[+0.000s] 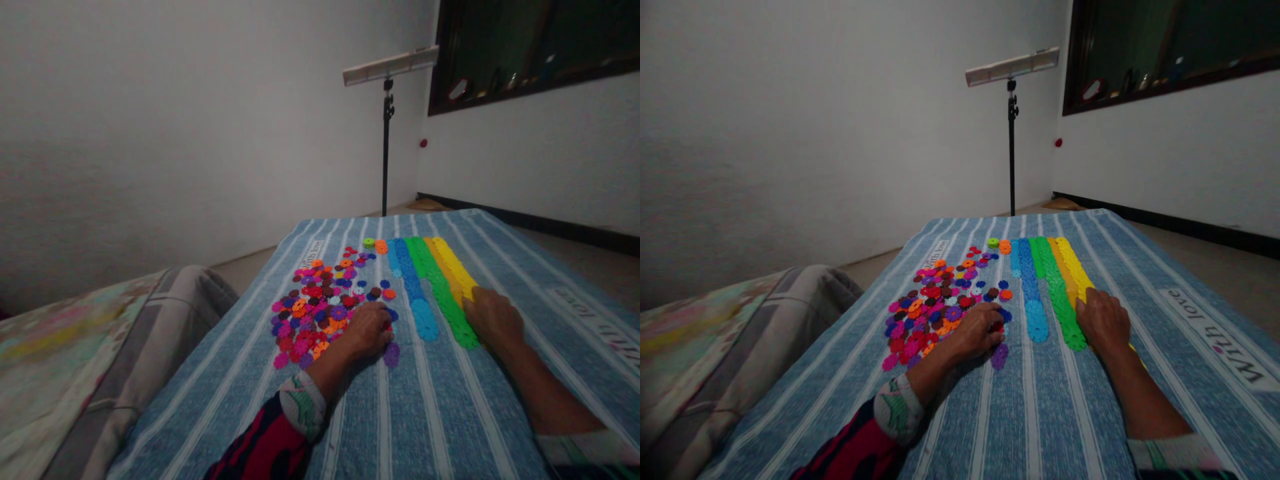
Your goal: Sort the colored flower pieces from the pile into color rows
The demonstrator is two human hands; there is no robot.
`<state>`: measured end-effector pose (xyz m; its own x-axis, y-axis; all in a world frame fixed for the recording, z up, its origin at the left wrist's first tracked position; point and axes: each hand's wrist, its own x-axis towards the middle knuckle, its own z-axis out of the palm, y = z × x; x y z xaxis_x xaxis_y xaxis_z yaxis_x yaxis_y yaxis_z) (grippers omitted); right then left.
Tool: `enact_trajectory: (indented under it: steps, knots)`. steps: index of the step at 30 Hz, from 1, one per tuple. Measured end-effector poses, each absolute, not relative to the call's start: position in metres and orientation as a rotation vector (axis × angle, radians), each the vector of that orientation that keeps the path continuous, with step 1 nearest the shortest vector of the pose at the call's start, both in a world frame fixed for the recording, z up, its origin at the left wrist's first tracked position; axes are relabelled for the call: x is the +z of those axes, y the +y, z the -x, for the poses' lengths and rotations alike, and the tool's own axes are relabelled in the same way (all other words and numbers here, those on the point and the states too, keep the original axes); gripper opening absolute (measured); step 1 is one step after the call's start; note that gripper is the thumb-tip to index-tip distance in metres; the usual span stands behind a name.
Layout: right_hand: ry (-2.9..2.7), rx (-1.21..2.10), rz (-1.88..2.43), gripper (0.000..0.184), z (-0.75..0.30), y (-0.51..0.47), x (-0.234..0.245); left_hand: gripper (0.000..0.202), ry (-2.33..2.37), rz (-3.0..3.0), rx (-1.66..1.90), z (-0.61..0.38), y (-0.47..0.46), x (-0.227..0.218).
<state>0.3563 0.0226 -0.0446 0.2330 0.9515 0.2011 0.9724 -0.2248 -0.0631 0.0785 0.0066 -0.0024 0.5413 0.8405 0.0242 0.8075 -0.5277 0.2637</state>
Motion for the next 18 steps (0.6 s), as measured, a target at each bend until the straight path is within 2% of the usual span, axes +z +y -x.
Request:
enact_trajectory:
  steps: [7,18]
  knots:
    - [-1.834,-0.153,2.331,0.033,-0.358,0.025,-0.047,0.019,1.436,-2.449,0.399,-0.076,0.008,-0.007]
    - [-1.830,-0.182,2.309,0.029,-0.355,0.025,-0.046,0.010,1.406,-1.798,0.703,-0.062,0.055,-0.016]
